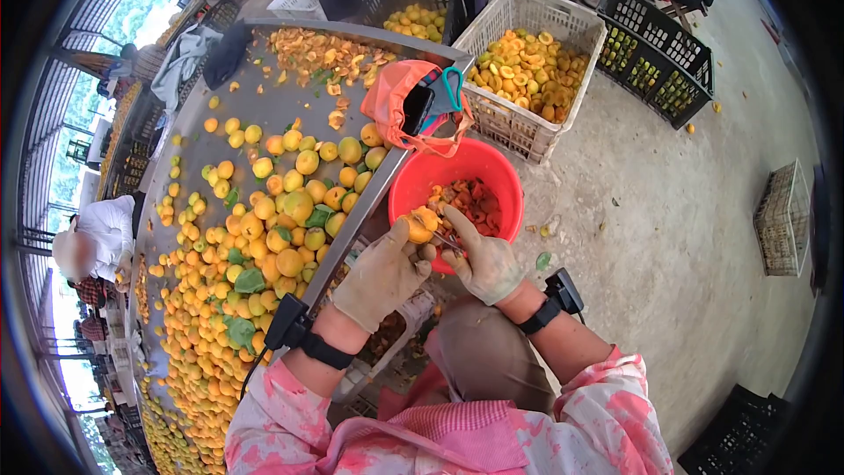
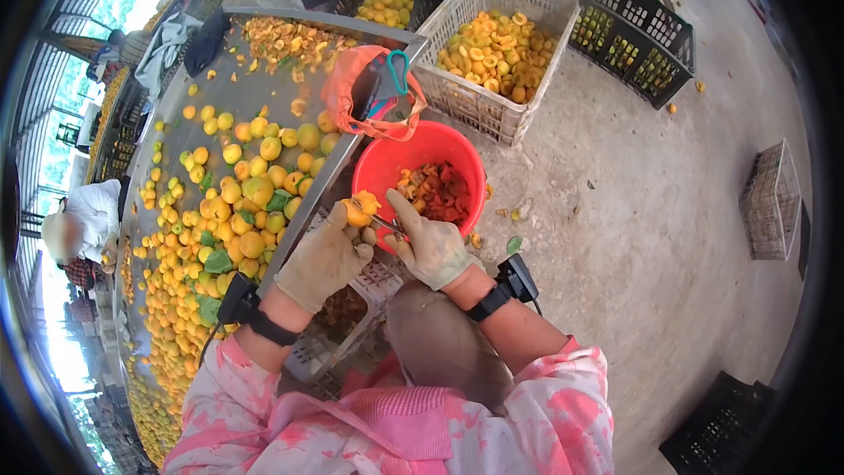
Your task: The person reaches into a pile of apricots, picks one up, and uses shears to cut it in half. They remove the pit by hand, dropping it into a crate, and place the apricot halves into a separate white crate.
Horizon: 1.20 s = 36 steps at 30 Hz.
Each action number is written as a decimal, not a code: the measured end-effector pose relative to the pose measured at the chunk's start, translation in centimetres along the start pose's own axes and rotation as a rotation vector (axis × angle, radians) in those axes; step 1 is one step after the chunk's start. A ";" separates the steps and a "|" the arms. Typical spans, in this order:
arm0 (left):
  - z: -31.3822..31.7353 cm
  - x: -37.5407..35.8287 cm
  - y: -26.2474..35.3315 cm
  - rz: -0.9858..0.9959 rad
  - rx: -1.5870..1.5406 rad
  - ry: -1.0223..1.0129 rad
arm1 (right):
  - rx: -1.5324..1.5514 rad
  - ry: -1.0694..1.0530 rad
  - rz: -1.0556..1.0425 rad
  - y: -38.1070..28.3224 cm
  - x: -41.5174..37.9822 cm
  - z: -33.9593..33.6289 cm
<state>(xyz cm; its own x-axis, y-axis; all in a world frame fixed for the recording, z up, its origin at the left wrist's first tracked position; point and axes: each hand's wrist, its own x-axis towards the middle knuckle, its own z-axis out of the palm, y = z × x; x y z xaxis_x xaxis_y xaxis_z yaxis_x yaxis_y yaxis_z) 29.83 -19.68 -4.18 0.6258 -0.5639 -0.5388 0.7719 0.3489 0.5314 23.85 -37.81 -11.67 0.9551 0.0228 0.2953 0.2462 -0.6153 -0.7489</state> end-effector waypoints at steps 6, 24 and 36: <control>0.1 -0.3 -0.2 0.124 0.078 0.006 | 0.030 -0.042 0.018 0.4 0.6 0.4; 0.9 0.9 -1.2 0.265 0.419 0.059 | 0.035 -0.120 0.123 1.4 0.8 0.3; -0.4 0.9 0.4 0.081 0.495 -0.029 | -0.037 -0.211 0.120 1.8 1.0 0.0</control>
<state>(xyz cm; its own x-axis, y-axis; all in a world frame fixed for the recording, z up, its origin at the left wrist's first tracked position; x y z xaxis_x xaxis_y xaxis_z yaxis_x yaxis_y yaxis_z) 30.75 -19.72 -4.72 0.6727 -0.5730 -0.4681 0.5707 -0.0007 0.8211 25.32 -38.90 -12.76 0.9913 0.1098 0.0721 0.1266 -0.6515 -0.7480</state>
